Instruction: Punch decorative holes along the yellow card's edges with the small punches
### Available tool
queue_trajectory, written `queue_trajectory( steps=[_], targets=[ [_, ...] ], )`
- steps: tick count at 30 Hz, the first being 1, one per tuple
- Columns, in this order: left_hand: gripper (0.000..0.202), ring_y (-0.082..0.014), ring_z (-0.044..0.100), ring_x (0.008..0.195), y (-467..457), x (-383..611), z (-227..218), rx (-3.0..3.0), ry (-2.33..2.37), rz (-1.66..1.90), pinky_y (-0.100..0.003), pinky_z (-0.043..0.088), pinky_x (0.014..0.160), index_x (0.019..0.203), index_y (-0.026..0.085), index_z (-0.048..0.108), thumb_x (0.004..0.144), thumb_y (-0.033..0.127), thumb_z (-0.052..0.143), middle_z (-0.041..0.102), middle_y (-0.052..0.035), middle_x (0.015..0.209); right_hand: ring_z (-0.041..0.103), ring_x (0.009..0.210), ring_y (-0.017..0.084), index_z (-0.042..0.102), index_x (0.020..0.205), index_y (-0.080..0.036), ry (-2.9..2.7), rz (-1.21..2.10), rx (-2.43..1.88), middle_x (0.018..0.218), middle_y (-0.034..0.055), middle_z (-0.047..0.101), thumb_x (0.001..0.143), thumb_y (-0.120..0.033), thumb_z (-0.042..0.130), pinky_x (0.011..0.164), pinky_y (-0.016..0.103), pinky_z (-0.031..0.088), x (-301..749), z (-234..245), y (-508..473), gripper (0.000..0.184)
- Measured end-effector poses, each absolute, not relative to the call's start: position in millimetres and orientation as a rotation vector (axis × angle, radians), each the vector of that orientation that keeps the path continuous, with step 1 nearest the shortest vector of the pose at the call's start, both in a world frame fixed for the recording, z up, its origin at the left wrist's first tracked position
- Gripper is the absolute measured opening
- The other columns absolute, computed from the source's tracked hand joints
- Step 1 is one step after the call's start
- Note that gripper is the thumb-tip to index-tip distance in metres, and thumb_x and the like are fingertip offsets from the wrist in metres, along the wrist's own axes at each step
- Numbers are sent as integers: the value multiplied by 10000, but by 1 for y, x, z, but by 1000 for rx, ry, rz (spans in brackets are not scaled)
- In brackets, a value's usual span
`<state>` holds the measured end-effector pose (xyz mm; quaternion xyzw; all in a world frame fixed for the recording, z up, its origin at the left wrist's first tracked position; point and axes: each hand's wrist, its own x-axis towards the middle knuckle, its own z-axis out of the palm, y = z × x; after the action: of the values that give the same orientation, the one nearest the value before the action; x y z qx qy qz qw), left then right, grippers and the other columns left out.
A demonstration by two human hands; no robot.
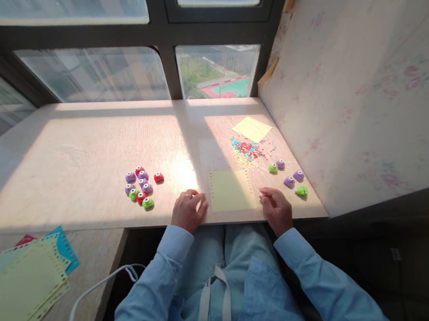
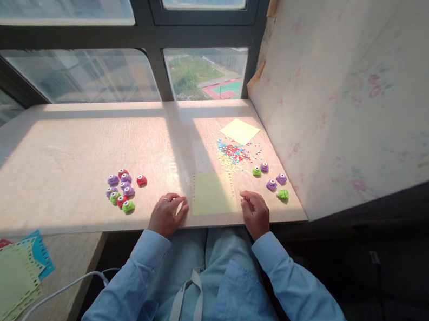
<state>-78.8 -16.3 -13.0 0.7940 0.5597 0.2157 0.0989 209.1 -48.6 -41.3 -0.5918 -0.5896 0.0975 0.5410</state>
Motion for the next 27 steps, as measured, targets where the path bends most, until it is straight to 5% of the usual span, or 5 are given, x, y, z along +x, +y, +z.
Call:
queue_trajectory(
  steps=[8, 14, 20, 27],
  targets=[
    [265, -301, 580, 1010, -28, -74, 4, 2539, 1692, 362, -404, 451, 771, 1097, 239, 724, 939, 354, 545, 682, -134, 1116, 669, 865, 240, 695, 901, -230, -1562, 64, -1428, 882, 68, 730, 920, -218, 506, 807, 421, 562, 202, -34, -56, 191],
    [238, -320, 622, 955, -18, -67, 20, 2584, 1586, 250, -400, 461, 713, 909, 158, 749, 910, 293, 553, 697, -188, 1006, 667, 855, 233, 691, 904, -227, -1687, -17, -1399, 875, 63, 732, 932, -192, 505, 796, 402, 554, 200, -35, -55, 192],
    [144, -217, 638, 760, 7, -75, 21, 2203, 1710, 468, -316, 470, 666, 861, 224, 724, 856, 274, 589, 715, -66, 830, 665, 853, 238, 696, 905, -226, -1670, -25, -1407, 875, 66, 732, 927, -190, 502, 794, 409, 555, 200, -38, -56, 198],
    [134, -218, 647, 741, 30, -68, 18, 1941, 1619, 836, -343, 495, 727, 826, 212, 719, 860, 281, 609, 731, -67, 799, 676, 855, 234, 685, 905, -231, -1675, -59, -1417, 877, 62, 729, 937, -189, 499, 789, 407, 572, 199, -38, -57, 194]
  ],
)
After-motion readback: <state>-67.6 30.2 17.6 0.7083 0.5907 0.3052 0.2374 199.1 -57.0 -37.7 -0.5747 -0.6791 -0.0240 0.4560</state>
